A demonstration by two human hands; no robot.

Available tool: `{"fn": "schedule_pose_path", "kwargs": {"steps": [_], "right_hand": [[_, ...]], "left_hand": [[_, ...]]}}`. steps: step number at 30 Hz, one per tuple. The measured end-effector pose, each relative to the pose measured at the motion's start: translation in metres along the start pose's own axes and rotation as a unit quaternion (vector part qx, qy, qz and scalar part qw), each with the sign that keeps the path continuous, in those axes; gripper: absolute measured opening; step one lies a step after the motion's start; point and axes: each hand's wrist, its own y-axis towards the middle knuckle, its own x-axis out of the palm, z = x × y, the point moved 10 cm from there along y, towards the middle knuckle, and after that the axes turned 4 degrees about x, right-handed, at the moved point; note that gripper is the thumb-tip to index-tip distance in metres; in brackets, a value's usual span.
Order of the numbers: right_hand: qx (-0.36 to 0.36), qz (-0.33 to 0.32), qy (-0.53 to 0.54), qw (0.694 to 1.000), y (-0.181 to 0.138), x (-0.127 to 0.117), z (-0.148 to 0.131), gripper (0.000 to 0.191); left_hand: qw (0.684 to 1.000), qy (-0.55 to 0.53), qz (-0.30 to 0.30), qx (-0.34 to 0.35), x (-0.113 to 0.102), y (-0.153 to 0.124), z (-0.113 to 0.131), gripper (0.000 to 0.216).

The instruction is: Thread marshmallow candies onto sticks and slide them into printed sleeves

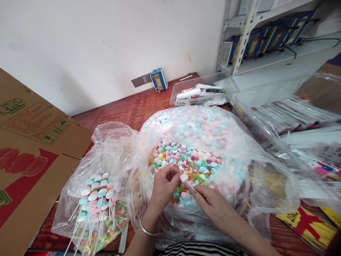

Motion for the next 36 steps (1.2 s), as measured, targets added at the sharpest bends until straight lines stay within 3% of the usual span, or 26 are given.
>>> {"fn": "schedule_pose_path", "kwargs": {"steps": [4,7,9,12,14,16,18,21,24,26,28,30,34,36], "right_hand": [[0.009,-0.012,0.002,1.000,-0.005,0.004,0.007,0.027],[0.020,-0.022,0.005,1.000,-0.009,0.009,0.016,0.028],[0.029,-0.017,-0.001,0.999,-0.009,0.009,0.021,0.027],[0.033,-0.007,-0.008,0.999,-0.009,0.006,0.024,0.025],[0.037,-0.001,-0.004,0.999,-0.008,0.002,0.026,0.025],[0.041,0.002,0.002,0.999,-0.009,-0.001,0.027,0.026],[0.043,0.005,0.006,0.999,-0.010,-0.003,0.029,0.028],[0.043,0.006,0.003,0.999,-0.010,-0.003,0.029,0.028],[0.036,0.002,-0.001,0.999,-0.008,0.000,0.024,0.028],[0.026,-0.002,-0.002,1.000,-0.007,0.002,0.018,0.027],[0.018,-0.002,-0.002,1.000,-0.006,0.002,0.013,0.026],[0.015,0.001,0.001,1.000,-0.005,-0.001,0.011,0.026],[0.033,0.042,0.008,0.999,-0.008,-0.020,0.021,0.027],[0.056,0.064,0.002,0.996,-0.010,-0.032,0.031,0.029]], "left_hand": [[0.995,0.087,-0.042,0.023,0.000,-0.018,-0.003,0.012],[0.978,0.194,-0.029,0.066,-0.013,-0.019,0.005,0.018],[0.946,0.294,-0.002,0.136,-0.019,-0.012,0.021,0.018],[0.867,0.439,-0.003,0.236,-0.006,0.003,0.040,0.020],[0.824,0.503,-0.023,0.259,0.007,0.014,0.040,0.018],[0.805,0.531,-0.044,0.263,0.016,0.021,0.037,0.016],[0.814,0.514,-0.049,0.266,0.018,0.022,0.035,0.017],[0.874,0.416,-0.017,0.250,0.006,0.019,0.036,0.015],[0.963,0.230,0.019,0.143,-0.012,0.020,0.021,0.005],[0.994,0.092,0.021,0.056,-0.014,0.020,0.004,0.011],[1.000,0.005,0.020,0.001,-0.012,0.019,-0.006,0.018],[0.999,-0.001,0.038,-0.008,-0.016,0.018,-0.006,0.018],[0.980,0.162,0.084,0.080,-0.035,0.016,0.016,0.010],[0.955,0.259,0.061,0.135,-0.031,0.014,0.028,0.013]]}}
